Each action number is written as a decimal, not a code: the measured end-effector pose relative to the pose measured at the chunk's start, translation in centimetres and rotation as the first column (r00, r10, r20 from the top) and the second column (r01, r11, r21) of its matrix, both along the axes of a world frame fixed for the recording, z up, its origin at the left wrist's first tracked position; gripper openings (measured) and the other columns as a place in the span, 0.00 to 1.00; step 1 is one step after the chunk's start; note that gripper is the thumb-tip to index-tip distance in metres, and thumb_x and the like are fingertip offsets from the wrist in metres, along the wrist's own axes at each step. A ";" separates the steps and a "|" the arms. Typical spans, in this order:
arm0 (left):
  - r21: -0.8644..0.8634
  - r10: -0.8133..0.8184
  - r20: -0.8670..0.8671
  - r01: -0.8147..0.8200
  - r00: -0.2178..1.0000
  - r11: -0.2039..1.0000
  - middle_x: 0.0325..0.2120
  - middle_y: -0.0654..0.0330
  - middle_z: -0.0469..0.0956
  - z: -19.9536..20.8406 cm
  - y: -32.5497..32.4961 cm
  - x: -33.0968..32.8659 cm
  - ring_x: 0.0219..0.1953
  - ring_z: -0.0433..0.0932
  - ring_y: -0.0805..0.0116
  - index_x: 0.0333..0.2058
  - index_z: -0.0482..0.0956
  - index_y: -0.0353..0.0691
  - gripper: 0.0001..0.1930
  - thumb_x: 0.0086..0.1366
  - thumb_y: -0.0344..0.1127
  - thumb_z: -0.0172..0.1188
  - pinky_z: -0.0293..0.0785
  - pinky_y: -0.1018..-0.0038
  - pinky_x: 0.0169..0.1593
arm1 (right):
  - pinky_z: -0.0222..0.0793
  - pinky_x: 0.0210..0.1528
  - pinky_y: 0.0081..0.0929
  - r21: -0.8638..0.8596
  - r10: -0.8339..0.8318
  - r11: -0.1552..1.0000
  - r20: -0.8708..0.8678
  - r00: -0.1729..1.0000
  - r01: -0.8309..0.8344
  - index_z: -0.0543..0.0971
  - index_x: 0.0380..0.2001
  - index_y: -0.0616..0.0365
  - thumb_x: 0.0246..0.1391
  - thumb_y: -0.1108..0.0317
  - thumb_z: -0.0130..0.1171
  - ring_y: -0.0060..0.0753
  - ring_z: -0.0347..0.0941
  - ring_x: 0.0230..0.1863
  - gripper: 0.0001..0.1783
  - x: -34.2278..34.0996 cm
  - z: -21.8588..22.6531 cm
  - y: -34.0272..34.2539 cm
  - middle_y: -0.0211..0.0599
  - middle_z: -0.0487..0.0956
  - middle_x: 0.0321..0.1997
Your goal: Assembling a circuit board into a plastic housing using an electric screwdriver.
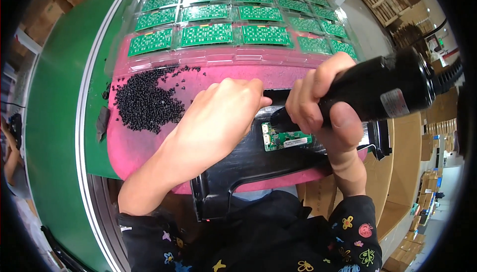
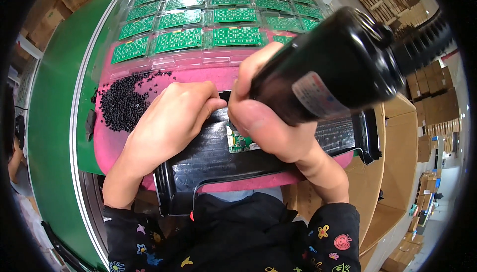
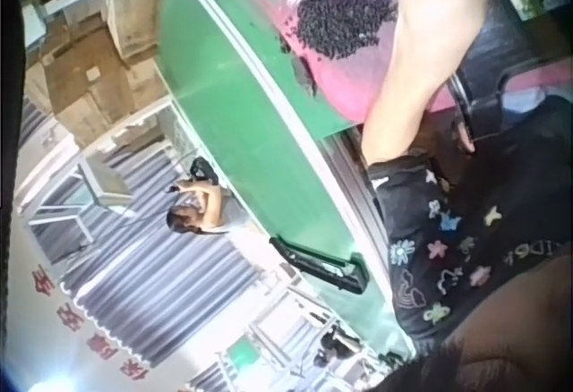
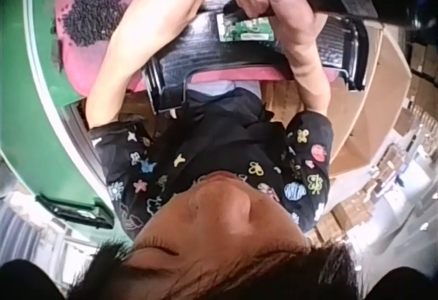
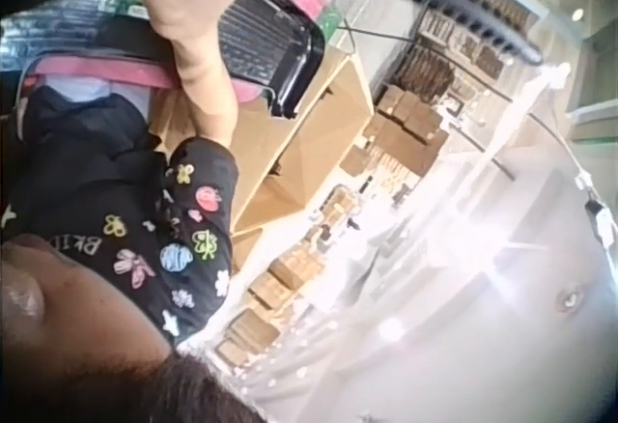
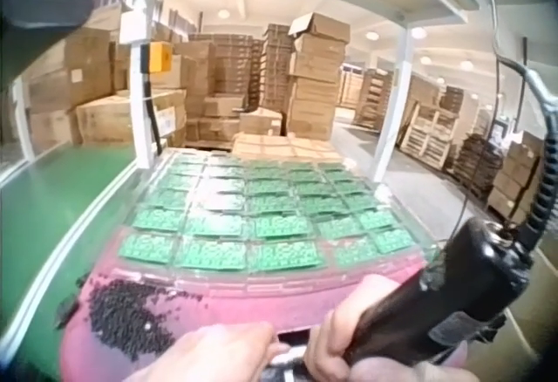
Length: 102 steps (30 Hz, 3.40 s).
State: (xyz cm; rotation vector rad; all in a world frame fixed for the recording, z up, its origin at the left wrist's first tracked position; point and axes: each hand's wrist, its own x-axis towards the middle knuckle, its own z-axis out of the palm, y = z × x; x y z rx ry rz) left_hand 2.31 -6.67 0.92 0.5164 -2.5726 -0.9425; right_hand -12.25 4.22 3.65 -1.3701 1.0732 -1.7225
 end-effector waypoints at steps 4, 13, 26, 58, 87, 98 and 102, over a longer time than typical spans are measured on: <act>-0.016 -0.107 -0.024 0.107 0.994 0.994 0.24 0.43 0.77 -0.5 -0.3 0.5 0.33 0.77 0.40 0.31 0.77 0.31 0.07 0.59 0.30 0.60 0.72 0.54 0.37 | 0.59 0.19 0.21 0.016 -0.026 0.999 -0.062 0.998 0.028 0.64 0.36 0.57 0.54 0.53 0.61 0.21 0.59 0.14 0.21 -0.2 -0.1 -0.3 0.27 0.63 0.15; -0.029 -0.283 -0.020 0.282 0.959 0.959 0.26 0.48 0.78 -0.1 0.3 -0.4 0.31 0.78 0.45 0.31 0.78 0.33 0.06 0.57 0.29 0.63 0.73 0.59 0.35 | 0.60 0.23 0.22 -0.202 -0.024 0.978 0.182 0.983 0.061 0.66 0.39 0.54 0.56 0.49 0.56 0.19 0.62 0.16 0.21 -0.4 2.3 2.7 0.23 0.67 0.17; 0.130 -0.463 -0.251 0.503 0.850 0.854 0.22 0.54 0.79 0.7 1.2 -1.6 0.24 0.78 0.59 0.31 0.80 0.31 0.08 0.52 0.24 0.67 0.73 0.70 0.28 | 0.67 0.22 0.19 -0.336 0.009 0.941 0.151 0.989 0.043 0.64 0.41 0.51 0.58 0.47 0.55 0.19 0.67 0.16 0.21 -1.4 3.2 6.5 0.22 0.72 0.18; 0.111 -0.400 -0.276 0.443 0.874 0.890 0.24 0.56 0.83 -0.1 1.9 -1.7 0.25 0.82 0.63 0.29 0.83 0.32 0.07 0.53 0.29 0.70 0.76 0.75 0.29 | 0.71 0.21 0.16 -0.445 0.054 0.895 0.140 0.989 0.014 0.64 0.40 0.54 0.56 0.53 0.59 0.18 0.71 0.17 0.21 -2.5 2.1 7.3 0.24 0.75 0.19; -0.058 -0.240 -0.284 0.233 0.928 0.971 0.23 0.55 0.82 -0.5 1.5 -1.7 0.24 0.82 0.65 0.33 0.84 0.33 0.08 0.52 0.24 0.69 0.74 0.76 0.28 | 0.63 0.21 0.22 -0.052 -0.267 0.962 0.009 0.964 0.267 0.64 0.38 0.57 0.53 0.52 0.59 0.21 0.64 0.16 0.22 -3.3 1.2 7.3 0.27 0.68 0.17; 0.057 -0.160 -0.128 0.168 0.979 0.984 0.23 0.56 0.82 0.1 1.4 -1.7 0.24 0.83 0.63 0.30 0.80 0.33 0.05 0.55 0.25 0.67 0.74 0.75 0.28 | 0.59 0.19 0.20 0.044 -0.234 0.971 0.010 0.972 0.234 0.64 0.34 0.55 0.50 0.49 0.61 0.19 0.60 0.14 0.24 -3.1 1.2 6.4 0.24 0.66 0.15; -0.031 -0.194 -0.112 0.191 0.975 0.981 0.22 0.55 0.81 -0.3 1.1 -1.5 0.23 0.81 0.62 0.29 0.79 0.33 0.06 0.56 0.28 0.67 0.73 0.73 0.27 | 0.58 0.18 0.20 0.060 -0.207 0.977 0.012 0.978 0.206 0.64 0.34 0.55 0.51 0.49 0.60 0.18 0.60 0.13 0.23 -3.1 1.0 6.3 0.24 0.66 0.16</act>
